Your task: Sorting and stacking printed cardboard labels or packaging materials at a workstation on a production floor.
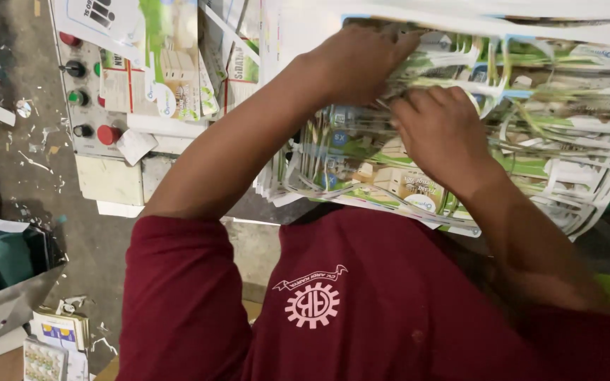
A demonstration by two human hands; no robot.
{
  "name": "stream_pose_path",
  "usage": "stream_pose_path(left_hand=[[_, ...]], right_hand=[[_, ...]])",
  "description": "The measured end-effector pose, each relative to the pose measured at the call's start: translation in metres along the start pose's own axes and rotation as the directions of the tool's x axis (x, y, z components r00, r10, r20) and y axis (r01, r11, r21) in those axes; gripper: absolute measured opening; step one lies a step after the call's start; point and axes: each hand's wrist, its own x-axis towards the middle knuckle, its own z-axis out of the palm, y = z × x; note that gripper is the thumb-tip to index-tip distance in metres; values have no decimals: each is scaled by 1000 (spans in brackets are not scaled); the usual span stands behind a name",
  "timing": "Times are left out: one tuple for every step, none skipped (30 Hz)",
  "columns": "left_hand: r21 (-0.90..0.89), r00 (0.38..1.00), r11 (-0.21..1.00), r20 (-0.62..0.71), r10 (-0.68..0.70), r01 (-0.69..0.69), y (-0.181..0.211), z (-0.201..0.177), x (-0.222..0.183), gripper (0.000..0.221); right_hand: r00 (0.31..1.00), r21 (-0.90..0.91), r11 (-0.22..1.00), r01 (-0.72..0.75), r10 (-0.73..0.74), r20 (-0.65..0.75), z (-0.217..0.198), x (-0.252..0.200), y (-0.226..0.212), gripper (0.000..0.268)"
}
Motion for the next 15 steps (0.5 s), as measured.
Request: stream_pose_path(left_hand=[[194, 985, 981, -161, 63, -31, -6, 8, -4, 60], [384, 941, 923, -303, 149, -22, -12, 15, -9, 52], [383, 942, 924, -304, 144, -17, -15, 11, -15, 52], [404, 955, 914, -255, 153, -39, -17, 8, -22, 47], [425, 965, 903, -206, 162, -61, -20, 4, -29, 43], [423, 965, 905, -212, 153, -51, -26, 6, -31, 43], [421, 945, 904, -257, 202, -79, -32, 7, -33, 36], [417, 921, 902, -299, 251, -110, -38, 10, -36, 30], [413, 922, 905, -302, 243, -103, -38, 11, -38, 30], [456, 870, 880, -370, 325, -135, -39, 11, -39, 33], [501, 807, 851, -430, 404, -160, -39, 11, -40, 39], [502, 807, 850, -430, 405, -159, -41, 10, -44, 39], [415, 844, 899, -427, 326, -137, -42, 8, -48, 37], [328, 876, 938, -413, 249, -112, -44, 6, -51, 37], [331, 876, 937, -411, 252, -115, -42, 3, -55, 37]], right_hand=[[1000, 46, 999, -6, 7, -13, 8, -1, 1, 27], [1000, 93, 996, -9, 12, -27, 17, -1, 3, 13], [1000, 96, 995, -5, 7, -26, 13, -4, -4, 13], [1000, 77, 997, -18, 17, 25, 8, -7, -9, 10], [997, 57, 998, -31, 27, 76, 4, -10, -15, 10], [997, 59, 998, -21, 16, 77, 7, -13, -20, 10], [998, 60, 998, -23, 26, -50, 10, -16, -24, 14], [984, 65, 997, -29, 39, -172, 12, -20, -28, 17], [985, 68, 997, -22, 33, -169, 18, -23, -26, 17], [980, 68, 997, -32, 45, -196, 23, -27, -23, 16], [973, 68, 997, -43, 57, -223, 28, -31, -20, 14], [973, 68, 997, -42, 56, -224, 30, -27, -12, 14], [984, 117, 984, -132, 145, -105, 32, -23, -4, 15], [973, 155, 961, -228, 228, 18, 34, -20, 4, 19], [973, 155, 961, -230, 231, 15, 20, -12, 7, 19]])
